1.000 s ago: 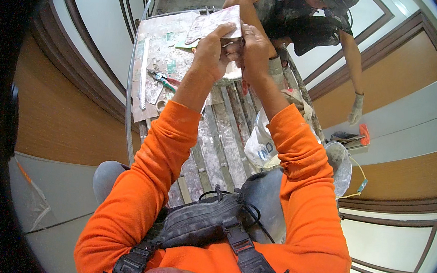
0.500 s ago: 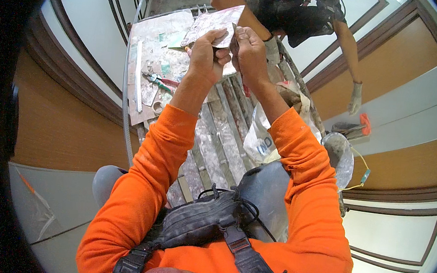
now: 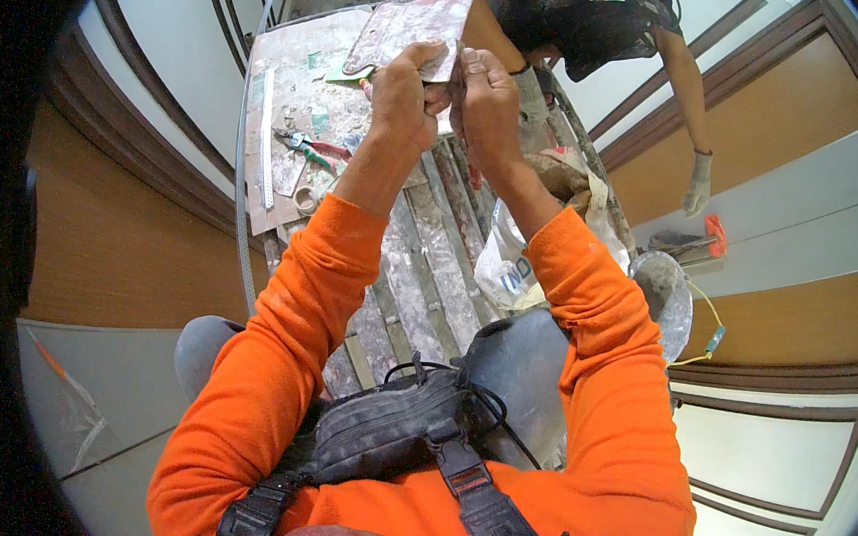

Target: The person cleans the edges of a tile by hand with a tool and then applies white plaster to the back of the tile using a putty knife.

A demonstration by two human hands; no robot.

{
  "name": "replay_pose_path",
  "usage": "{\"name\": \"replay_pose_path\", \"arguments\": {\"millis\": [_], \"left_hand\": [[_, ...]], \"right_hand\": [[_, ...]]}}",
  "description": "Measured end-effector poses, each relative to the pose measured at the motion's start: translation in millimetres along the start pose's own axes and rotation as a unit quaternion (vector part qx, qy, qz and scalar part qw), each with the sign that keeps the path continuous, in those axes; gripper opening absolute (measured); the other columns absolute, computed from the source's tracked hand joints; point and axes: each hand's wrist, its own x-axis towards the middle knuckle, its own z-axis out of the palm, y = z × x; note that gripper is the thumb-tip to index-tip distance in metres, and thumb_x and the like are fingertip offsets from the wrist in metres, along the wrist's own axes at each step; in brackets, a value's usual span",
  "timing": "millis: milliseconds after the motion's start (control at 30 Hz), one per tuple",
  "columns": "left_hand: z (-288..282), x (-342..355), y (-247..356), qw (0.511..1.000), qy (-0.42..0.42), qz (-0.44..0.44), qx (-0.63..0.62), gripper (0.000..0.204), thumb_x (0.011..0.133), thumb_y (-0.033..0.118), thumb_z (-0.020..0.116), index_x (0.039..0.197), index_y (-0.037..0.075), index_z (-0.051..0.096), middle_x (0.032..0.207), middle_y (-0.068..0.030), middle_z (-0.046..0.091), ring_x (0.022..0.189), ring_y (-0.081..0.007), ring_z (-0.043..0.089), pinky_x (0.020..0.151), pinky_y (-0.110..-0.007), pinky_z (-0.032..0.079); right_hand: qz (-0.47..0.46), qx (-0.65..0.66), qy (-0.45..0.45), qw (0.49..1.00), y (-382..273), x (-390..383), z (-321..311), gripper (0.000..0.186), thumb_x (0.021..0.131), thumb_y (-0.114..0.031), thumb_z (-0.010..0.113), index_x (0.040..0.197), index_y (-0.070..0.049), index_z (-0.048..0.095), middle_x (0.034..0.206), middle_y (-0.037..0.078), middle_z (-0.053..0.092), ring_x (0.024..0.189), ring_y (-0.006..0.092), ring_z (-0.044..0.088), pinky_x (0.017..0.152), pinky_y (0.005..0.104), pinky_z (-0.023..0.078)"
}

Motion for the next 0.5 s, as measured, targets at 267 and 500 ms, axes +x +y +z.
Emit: {"name": "replay_pose_path", "arguments": {"millis": [267,500], "left_hand": [[3.2,-3.1,-1.1,0.999,0.022,-0.018,0.029,0.01,0.087,0.015,0.067,0.083,0.008,0.063,0.069,-0.0004,0.057,0.046,-0.0093,0.043,0.04,-0.025,0.028],[-1.1,1.8,-2.7,0.999,0.043,0.001,0.015,0.011,0.087,0.016,0.067,0.084,0.007,0.063,0.071,-0.0027,0.06,0.049,-0.0112,0.05,0.042,-0.025,0.038]], "right_hand": [[-0.008,0.024,-0.005,1.0,-3.6,6.8,-0.1,0.024,0.108,-0.024,0.046,0.092,-0.01,0.06,0.067,-0.006,0.052,0.046,0.0003,0.041,0.038,0.0191,0.032],[0.016,-0.024,-0.019,0.999,-6.7,-1.4,2.7,0.029,0.109,-0.026,0.04,0.098,-0.008,0.059,0.067,0.002,0.064,0.044,0.0031,0.048,0.039,0.0178,0.035]]}}
